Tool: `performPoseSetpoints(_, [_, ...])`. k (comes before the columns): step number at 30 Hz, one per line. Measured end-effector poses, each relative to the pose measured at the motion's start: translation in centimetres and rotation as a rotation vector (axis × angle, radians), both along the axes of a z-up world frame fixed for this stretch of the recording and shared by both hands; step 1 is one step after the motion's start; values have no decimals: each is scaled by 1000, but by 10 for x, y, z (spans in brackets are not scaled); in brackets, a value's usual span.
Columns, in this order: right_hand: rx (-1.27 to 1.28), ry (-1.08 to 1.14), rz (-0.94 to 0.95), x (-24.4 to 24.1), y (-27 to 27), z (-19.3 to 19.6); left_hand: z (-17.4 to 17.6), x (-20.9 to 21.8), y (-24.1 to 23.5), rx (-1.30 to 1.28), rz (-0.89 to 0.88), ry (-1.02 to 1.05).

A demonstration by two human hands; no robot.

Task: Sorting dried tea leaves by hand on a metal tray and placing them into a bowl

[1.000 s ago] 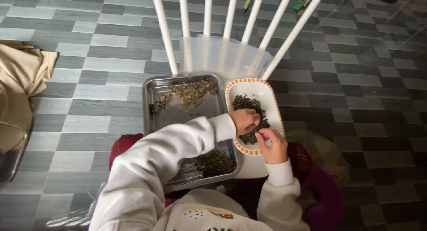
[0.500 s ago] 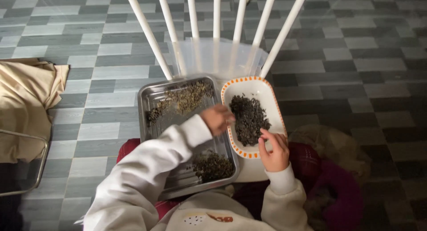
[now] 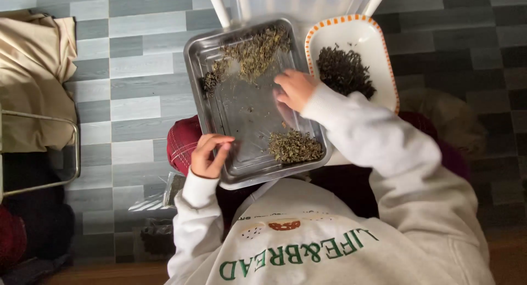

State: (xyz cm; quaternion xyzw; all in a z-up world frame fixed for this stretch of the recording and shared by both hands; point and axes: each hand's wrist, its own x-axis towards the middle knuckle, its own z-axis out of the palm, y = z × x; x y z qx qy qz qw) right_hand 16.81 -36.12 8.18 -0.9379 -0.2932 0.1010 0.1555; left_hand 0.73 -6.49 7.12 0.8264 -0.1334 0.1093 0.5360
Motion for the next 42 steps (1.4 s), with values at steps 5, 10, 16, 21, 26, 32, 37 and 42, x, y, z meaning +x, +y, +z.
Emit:
performPoseSetpoints(5, [-77,-62,43,43,48,-60,19,-8,-19,19,-8,-38])
performPoseSetpoints(10, [2,-5,-24,50,55,-99,19,-9,-19,44,12,-64])
performPoseSetpoints(16, [152,-129,156,56,46,-103,12,-4,-18,98,7,-63])
performPoseSetpoints(21, [216,-92,159,50,32,-85,9,11,-18,245,-91,-88])
performPoseSetpoints(26, [310,-34,99,-1,-16,44,-51,77,-24,424,-166,-132])
performPoseSetpoints(32, [502,-159,-123,-59,-117,74,-92,108,-69,674,-54,-166])
performPoseSetpoints(37, [497,-70,-322,-79,-155,20,-62,72,-109,670,-241,-85])
performPoseSetpoints(42, [467,-94,-322,-87,-157,14,-56,94,-115,585,-306,-169])
